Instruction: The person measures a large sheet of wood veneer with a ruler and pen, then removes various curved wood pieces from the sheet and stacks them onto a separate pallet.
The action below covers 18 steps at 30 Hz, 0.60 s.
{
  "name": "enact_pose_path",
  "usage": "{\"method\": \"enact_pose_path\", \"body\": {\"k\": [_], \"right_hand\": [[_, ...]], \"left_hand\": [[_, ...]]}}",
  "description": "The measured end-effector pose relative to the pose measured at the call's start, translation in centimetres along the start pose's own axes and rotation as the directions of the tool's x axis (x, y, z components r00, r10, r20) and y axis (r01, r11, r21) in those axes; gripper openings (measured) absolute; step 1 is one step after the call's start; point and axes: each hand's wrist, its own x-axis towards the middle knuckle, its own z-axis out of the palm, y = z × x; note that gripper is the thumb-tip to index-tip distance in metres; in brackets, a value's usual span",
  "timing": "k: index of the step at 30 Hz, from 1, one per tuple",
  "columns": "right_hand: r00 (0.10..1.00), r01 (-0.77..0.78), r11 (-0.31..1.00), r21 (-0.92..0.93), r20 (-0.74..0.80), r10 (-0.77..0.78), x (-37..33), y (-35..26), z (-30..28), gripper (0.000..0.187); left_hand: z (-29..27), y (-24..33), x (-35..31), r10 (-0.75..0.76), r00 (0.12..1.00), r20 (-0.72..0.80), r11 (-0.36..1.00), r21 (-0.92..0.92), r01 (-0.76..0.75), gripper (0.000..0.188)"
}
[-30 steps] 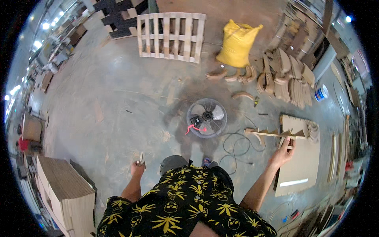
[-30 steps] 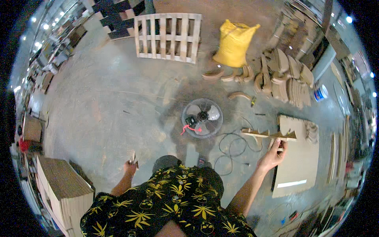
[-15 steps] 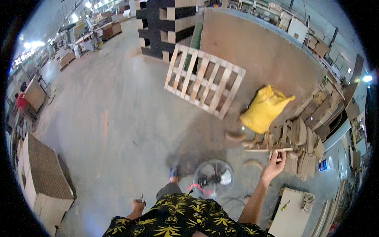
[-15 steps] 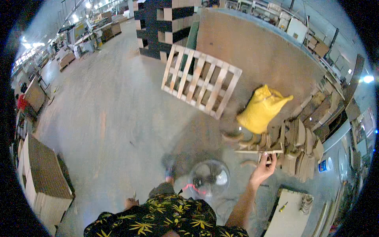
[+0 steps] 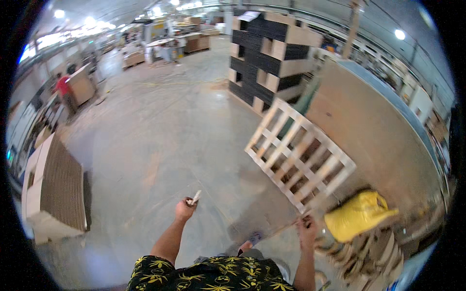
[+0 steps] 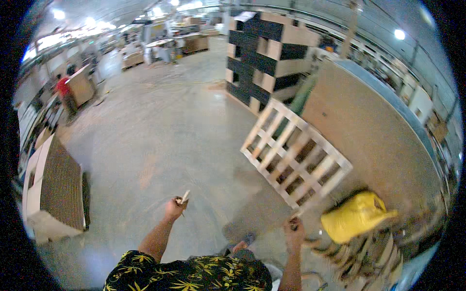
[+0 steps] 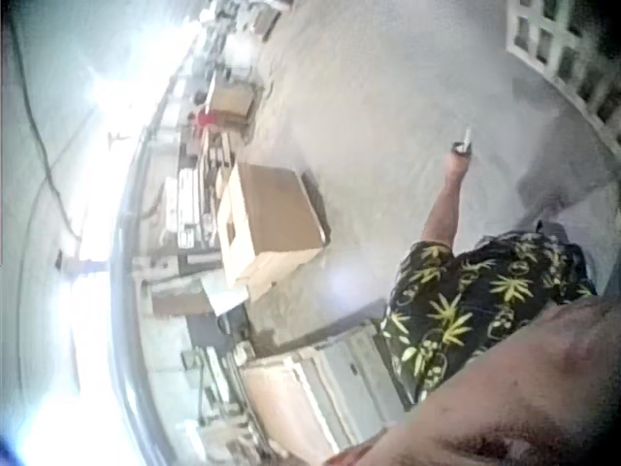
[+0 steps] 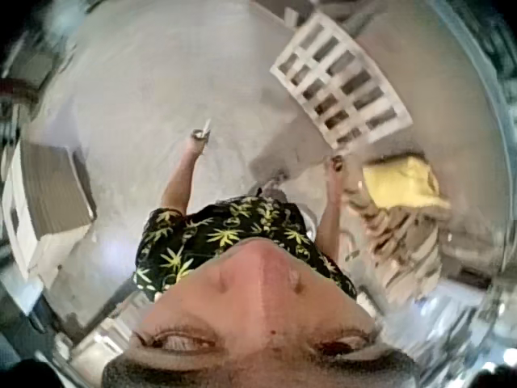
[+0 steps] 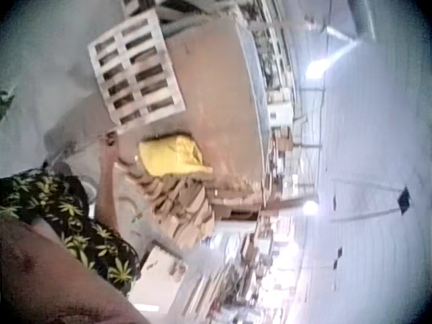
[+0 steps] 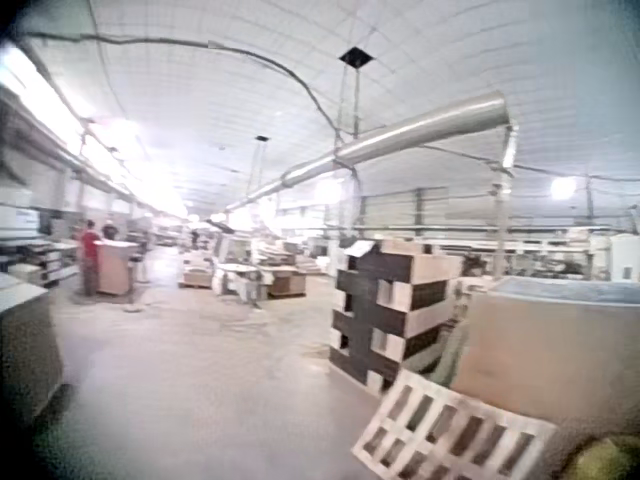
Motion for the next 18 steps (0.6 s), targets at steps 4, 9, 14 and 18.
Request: {"method": "enact_pose_path", "body": {"k": [4, 9, 14, 18], "right_hand": [[0.916, -0.072, 0.990, 0.119, 0.400, 0.019, 7.5, 1.6, 10.0, 0.037], [0.817, 0.100, 0.958, 0.270, 0.528, -0.234, 22.7, -7.3, 12.9, 0.029], [0.936, 0.339, 0.828, 0.446, -0.247, -0.250, 49.5, -15.9, 0.6, 0.013], [0.721, 0.639, 0.450, 0.624, -0.690, -0.068, 54.0, -23.2, -16.5, 0.032]], "left_hand": [[3.3, 4.6, 0.9, -0.083, 0.997, -0.013, 0.979, 0.189, 0.083, 0.038], [2.9, -4.7, -2.8, -0.433, 0.898, -0.080, 0.807, 0.409, 0.425, 0.045], [6.5, 0.9, 5.6, -0.508, 0.856, -0.095, 0.775, 0.383, 0.502, 0.041], [12.1, 5.8, 12.7, -0.501, 0.865, -0.019, 0.811, 0.338, 0.477, 0.038]]}}
